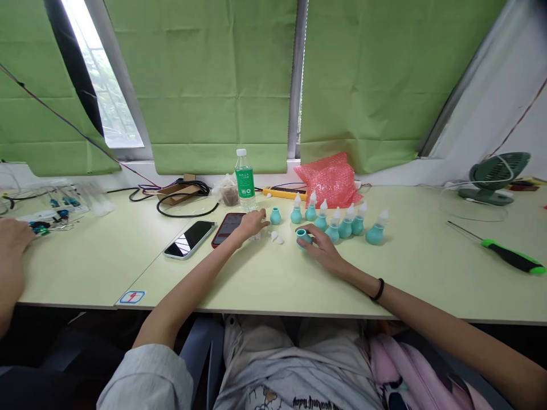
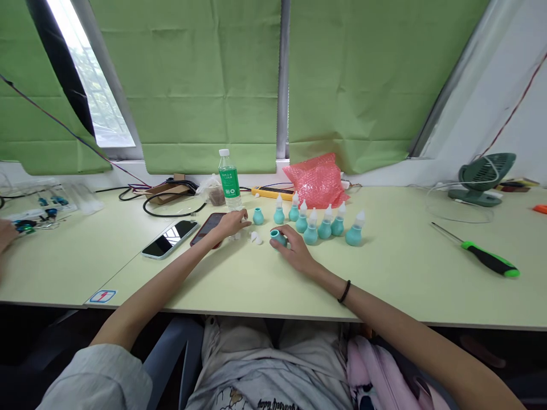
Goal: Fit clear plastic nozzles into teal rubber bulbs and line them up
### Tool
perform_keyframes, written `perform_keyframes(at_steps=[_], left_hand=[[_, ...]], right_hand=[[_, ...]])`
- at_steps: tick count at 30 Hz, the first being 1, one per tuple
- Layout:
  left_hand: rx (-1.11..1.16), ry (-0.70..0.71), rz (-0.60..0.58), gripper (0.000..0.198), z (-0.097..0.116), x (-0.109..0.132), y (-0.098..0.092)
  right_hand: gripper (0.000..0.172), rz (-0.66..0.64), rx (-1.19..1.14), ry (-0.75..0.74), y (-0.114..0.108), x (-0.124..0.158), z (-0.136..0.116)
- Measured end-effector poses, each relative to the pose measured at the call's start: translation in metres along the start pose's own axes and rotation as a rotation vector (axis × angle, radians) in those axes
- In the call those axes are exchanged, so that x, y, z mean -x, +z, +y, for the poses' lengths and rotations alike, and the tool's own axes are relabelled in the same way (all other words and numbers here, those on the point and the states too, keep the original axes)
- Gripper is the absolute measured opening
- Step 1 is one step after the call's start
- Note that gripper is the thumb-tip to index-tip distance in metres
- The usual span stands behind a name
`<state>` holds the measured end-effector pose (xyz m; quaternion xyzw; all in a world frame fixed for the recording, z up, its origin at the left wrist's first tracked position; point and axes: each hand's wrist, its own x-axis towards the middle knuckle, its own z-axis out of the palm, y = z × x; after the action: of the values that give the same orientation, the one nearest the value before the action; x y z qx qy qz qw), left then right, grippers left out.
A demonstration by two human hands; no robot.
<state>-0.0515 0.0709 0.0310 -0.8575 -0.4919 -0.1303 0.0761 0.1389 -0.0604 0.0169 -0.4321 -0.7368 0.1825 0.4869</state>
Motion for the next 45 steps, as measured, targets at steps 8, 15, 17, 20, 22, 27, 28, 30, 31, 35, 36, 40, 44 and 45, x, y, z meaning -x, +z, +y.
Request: perform_keyframes(at_steps=[8, 15, 17, 20, 22, 27, 28, 30, 31, 35, 36, 40, 44, 45], left_hand=[[0.024, 0.008, 0.064, 0.029, 0.009, 0.003, -0.003], [0.207, 0.265, 0.327, 0.022, 0.037, 0.017, -0.026], [0.317, 0.396, 0.26, 0.026, 0.048, 0.022, -0.031], [0.419, 0.549, 0.158, 0.03, 0.059, 0.028, -0.03], [0.45, 0.584, 0.132, 0.027, 0.062, 0.028, -0.025], [0.48, 0.476, 0.205, 0.021, 0.055, 0.019, -0.013], [0.471, 0.424, 0.246, 0.021, 0.052, 0.017, -0.012], [0.416, 0.318, 0.321, 0.021, 0.046, 0.013, -0.011], [0.369, 0.275, 0.341, 0.021, 0.043, 0.012, -0.011], [0.174, 0.23, 0.298, 0.019, 0.039, 0.01, -0.006], [0.156, 0.239, 0.281, 0.02, 0.038, 0.01, -0.004], [0.219, 0.228, 0.252, 0.022, 0.039, 0.009, 0.001], [0.308, 0.229, 0.244, 0.022, 0.037, 0.007, 0.004], [0.333, 0.236, 0.243, 0.022, 0.037, 0.006, 0.006]], right_hand=[[0.034, 0.008, 0.03, 0.045, 0.001, -0.003, 0.008], [0.038, 0.045, -0.045, 0.08, 0.006, -0.007, 0.031], [0.039, 0.062, -0.088, 0.114, 0.007, -0.008, 0.037], [0.037, 0.067, -0.168, 0.155, 0.007, -0.01, 0.039], [0.034, 0.071, -0.191, 0.154, 0.008, -0.009, 0.037], [0.031, 0.111, 0.007, 0.028, 0.007, -0.006, 0.027], [0.03, 0.151, 0.078, -0.022, 0.005, -0.006, 0.024], [0.029, 0.26, 0.224, -0.132, 0.0, -0.007, 0.019], [0.028, 0.325, 0.299, -0.183, -0.004, -0.008, 0.017], [0.029, 0.575, 0.605, -0.267, -0.024, -0.015, 0.012], [0.032, 0.615, 0.667, -0.251, -0.028, -0.016, 0.011], [0.042, 0.585, 0.808, -0.134, -0.036, -0.018, 0.014], [0.04, 0.442, 0.844, -0.052, -0.033, -0.017, 0.02], [0.04, 0.428, 0.841, -0.037, -0.032, -0.017, 0.021]])
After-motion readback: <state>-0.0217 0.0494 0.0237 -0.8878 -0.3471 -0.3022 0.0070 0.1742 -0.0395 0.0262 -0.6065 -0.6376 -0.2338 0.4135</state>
